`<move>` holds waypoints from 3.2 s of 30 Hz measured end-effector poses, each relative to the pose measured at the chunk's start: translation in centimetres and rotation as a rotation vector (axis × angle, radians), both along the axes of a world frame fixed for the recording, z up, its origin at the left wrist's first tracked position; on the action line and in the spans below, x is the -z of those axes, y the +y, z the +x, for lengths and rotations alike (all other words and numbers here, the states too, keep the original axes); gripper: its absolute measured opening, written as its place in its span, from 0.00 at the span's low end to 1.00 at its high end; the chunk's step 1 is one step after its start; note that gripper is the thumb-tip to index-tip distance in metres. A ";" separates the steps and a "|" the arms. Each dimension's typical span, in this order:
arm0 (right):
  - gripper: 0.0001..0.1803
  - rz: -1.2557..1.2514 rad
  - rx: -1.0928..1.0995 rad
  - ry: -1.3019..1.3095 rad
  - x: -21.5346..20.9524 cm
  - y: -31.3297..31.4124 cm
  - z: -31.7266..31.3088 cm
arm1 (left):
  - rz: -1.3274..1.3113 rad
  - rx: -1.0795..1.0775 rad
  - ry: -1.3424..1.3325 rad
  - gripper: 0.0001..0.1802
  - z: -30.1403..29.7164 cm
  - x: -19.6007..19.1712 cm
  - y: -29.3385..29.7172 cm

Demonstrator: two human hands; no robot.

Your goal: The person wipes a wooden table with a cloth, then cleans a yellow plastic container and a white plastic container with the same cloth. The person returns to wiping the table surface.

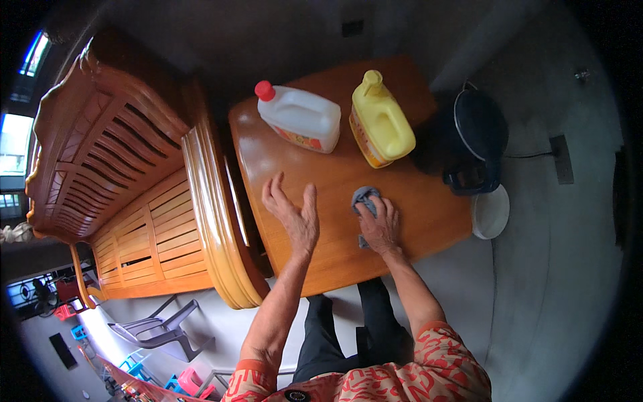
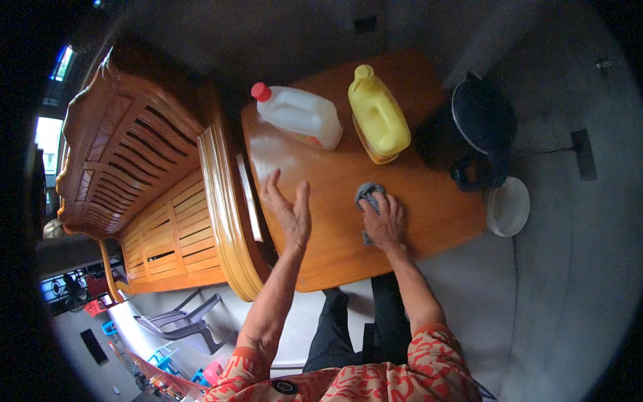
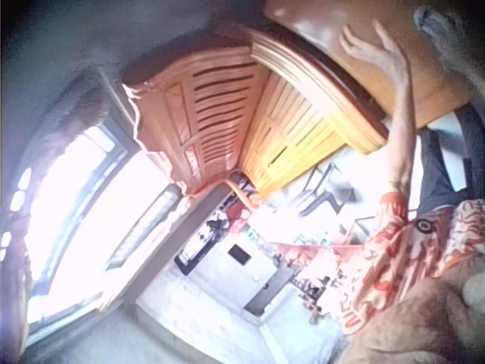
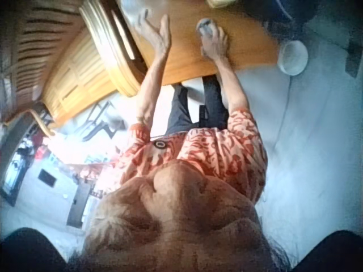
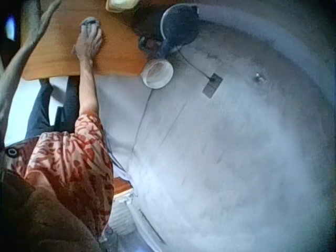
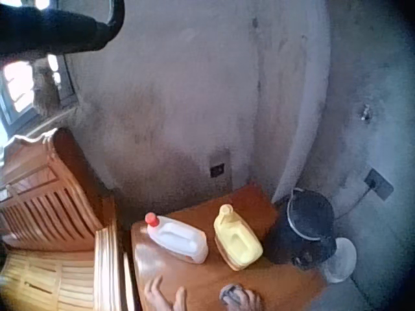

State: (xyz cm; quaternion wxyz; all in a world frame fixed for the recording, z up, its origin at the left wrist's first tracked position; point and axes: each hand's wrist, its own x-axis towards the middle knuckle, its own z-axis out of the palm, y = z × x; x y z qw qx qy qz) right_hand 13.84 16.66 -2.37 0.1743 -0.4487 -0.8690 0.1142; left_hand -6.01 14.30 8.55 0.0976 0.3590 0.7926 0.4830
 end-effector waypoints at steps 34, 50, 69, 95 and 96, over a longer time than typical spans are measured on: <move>0.19 0.025 0.103 -0.030 -0.3 2.9 3.1 | 0.004 -0.106 0.589 0.23 -10.6 -6.7 10.4; 0.19 0.009 0.114 -0.007 0.1 2.9 2.9 | -0.141 0.048 -0.467 0.15 7.6 -7.7 12.9; 0.24 0.004 -0.002 0.007 0.5 4.5 1.4 | 0.009 -0.379 -0.382 0.10 -2.3 -8.9 -2.9; 0.19 -0.003 0.027 0.053 -0.8 15.8 -6.2 | -0.265 0.137 0.520 0.25 2.6 -6.4 -1.9; 0.19 -0.017 -0.013 0.055 -1.2 14.5 -6.2 | -0.261 0.268 0.360 0.28 3.2 -4.6 -1.7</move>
